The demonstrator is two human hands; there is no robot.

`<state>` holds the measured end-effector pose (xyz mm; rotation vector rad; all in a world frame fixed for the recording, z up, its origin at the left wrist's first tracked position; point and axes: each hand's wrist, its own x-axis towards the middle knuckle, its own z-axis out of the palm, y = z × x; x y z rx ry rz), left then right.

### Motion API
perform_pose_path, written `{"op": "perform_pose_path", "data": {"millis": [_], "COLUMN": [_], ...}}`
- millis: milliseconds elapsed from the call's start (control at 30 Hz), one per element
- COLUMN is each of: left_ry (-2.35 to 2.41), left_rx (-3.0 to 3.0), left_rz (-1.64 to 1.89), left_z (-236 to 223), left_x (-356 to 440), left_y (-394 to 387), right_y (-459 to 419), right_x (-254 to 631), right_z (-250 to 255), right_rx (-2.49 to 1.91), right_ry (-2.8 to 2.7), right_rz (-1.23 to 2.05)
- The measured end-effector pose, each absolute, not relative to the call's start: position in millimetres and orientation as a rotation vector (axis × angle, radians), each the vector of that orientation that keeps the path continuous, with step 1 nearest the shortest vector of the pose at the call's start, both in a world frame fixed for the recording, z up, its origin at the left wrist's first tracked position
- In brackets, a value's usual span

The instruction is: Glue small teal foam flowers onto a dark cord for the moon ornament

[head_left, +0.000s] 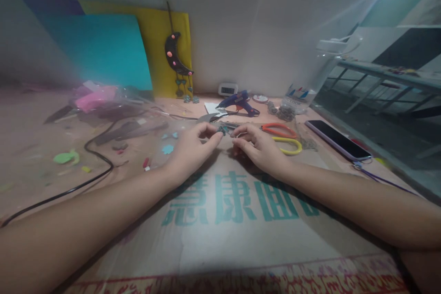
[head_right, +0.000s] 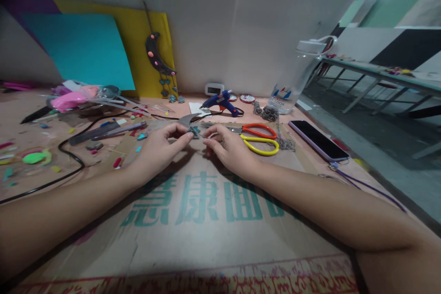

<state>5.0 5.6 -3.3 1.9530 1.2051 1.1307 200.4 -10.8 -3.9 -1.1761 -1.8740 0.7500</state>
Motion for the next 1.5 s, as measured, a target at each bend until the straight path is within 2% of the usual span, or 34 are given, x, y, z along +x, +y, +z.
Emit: {"op": "perform_pose_path", "data": {"millis": [100,367,567,833,1200,1500], "left_ry": [1.21,1.214,1.218,1.196,1.214,1.193], "left_rx": [1.947,1.952,1.929,1.995,2.037,1.996], "left_rz": [1.131,1.134,1.14,1.142,1.14,1.135], "left_z": [-3.1,-3.3,-4.0,-0.5,-0.3,-1.9], "left_x": [5.4,5.3,4.7,6.3,6.5,5.9], "left_y": [5.5,5.7,7.0,2.8,2.8,4.1], "right_y": [-11.4,-12.7,-11.1,-10.4,-13.6,-14.1], "right_x": [199.2,200.3,201.2,199.2,196.1,199.6], "right_z": [-3.7,0.9,-0.1,2.9,3.8,4.7], "right_rx": [-1.159,-1.218,-1.126,-1.171,-1.256,-1.195], "right_ry": [-1.796,-1.885,-1.887,-1.976,-1.937,-2.073], "right_rz": [0.834,0.683,0.815,0.598,0.679,0.62]}}
